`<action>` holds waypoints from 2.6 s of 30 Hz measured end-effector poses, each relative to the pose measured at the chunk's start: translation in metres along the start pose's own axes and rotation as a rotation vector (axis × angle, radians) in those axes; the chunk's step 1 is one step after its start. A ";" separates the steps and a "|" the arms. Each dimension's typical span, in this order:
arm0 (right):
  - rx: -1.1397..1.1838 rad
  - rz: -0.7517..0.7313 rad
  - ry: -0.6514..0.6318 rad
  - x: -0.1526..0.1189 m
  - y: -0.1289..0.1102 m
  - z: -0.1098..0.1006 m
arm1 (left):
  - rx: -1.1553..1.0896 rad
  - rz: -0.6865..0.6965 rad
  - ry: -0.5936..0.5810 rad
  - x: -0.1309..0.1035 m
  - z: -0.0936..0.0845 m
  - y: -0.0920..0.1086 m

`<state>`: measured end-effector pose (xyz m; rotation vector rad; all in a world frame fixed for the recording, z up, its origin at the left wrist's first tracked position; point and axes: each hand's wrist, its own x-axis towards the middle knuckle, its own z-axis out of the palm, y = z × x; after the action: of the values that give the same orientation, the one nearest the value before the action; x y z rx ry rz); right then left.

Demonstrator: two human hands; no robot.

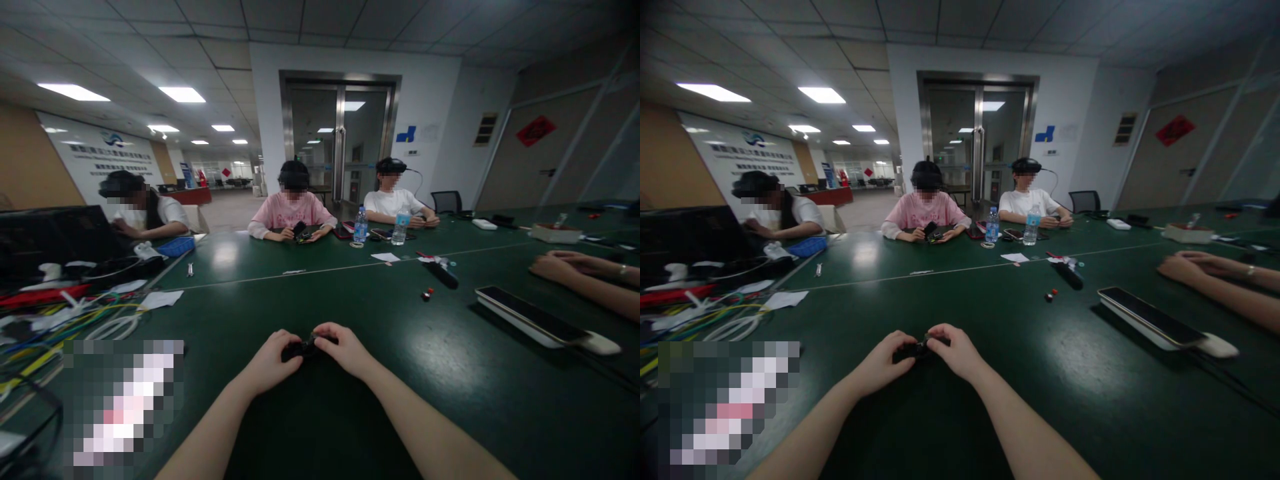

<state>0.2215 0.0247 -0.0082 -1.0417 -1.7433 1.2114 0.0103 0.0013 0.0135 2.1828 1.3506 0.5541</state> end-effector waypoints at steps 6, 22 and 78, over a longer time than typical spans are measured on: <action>0.126 0.004 0.042 0.006 0.014 -0.001 | -0.013 -0.027 -0.007 0.000 -0.001 0.001; 0.406 0.079 0.226 0.009 0.023 -0.009 | -0.003 -0.011 0.012 0.000 0.001 -0.001; 0.675 0.134 0.276 0.009 0.020 -0.020 | -0.036 -0.052 0.017 0.003 0.002 -0.006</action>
<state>0.2395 0.0440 -0.0206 -0.8615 -0.9520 1.5074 0.0089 0.0052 0.0085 2.1128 1.3911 0.5741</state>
